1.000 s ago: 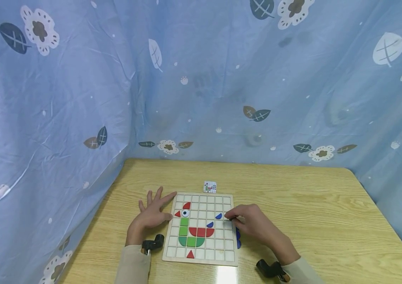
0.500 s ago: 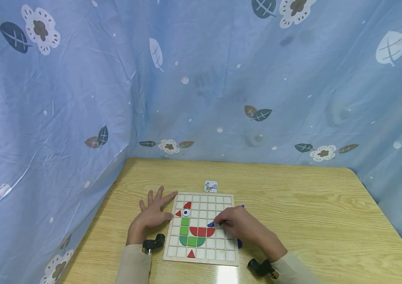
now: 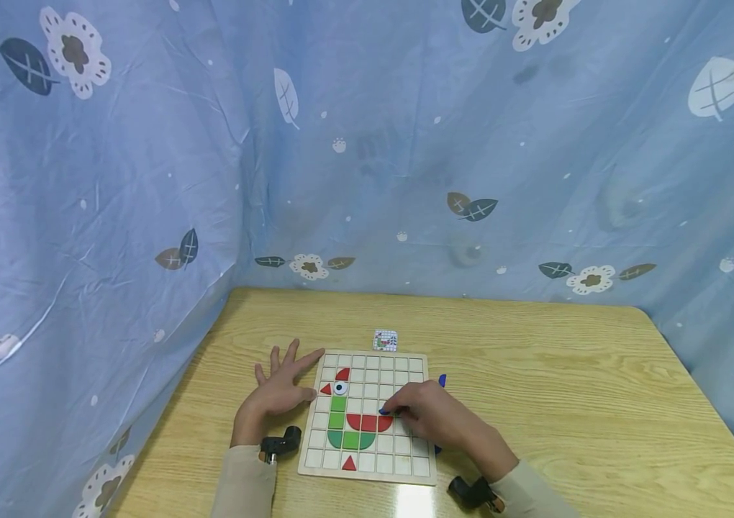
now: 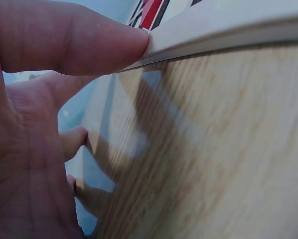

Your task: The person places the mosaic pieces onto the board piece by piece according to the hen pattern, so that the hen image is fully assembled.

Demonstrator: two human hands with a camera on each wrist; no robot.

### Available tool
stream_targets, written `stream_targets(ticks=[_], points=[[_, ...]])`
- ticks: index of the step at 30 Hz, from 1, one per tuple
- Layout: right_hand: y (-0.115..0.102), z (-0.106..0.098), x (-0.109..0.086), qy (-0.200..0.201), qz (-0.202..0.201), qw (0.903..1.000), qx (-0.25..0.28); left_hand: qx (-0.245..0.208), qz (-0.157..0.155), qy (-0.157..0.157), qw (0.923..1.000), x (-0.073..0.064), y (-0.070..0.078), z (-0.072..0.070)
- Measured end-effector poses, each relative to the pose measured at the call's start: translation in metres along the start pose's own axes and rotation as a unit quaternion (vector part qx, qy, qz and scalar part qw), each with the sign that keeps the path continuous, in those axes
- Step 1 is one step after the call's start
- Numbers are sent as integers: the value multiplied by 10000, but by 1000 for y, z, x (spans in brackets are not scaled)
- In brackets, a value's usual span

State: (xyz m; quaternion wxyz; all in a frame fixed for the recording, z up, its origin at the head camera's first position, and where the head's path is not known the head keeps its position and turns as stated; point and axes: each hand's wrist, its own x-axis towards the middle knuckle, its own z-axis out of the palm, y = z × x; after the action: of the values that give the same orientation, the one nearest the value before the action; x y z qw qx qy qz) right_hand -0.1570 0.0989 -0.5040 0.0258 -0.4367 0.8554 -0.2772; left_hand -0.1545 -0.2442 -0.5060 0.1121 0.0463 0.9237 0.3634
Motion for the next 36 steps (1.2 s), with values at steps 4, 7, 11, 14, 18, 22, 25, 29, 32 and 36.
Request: stream_targets(ticks=[4,7,11,14,18,22,25,29,32,36], points=[[3,-3,-6,277,-53,9994,195,17,6,-2,10000,0,-1,1],[7,-8,-13,520,81,9982,300,37,11,5,10000,1,-1,1],[12,-16,-26,754,389,9962,195,3,52,54,10000,2,-4,3],[15,-19,-35,907,491,9946,116,-17,57,66,10000,2,-3,2],[18,-18,-49,974,502,9938,164,26,9,19,10000,0,0,-1],[18,-14,-63,1010,560,9929,284,40,-12,-5,10000,-1,1,-1],[17,-12,-72,1120,670,9911,275,6,-15,-7,10000,-1,1,-1],[16,-12,-85,1303,833,9876,276,-12,-2,-8,10000,0,0,-1],[14,-14,-97,1476,869,9850,229,-33,14,-7,10000,0,-2,0],[11,-18,-112,1740,984,9798,112,-118,99,41,9999,1,-2,2]])
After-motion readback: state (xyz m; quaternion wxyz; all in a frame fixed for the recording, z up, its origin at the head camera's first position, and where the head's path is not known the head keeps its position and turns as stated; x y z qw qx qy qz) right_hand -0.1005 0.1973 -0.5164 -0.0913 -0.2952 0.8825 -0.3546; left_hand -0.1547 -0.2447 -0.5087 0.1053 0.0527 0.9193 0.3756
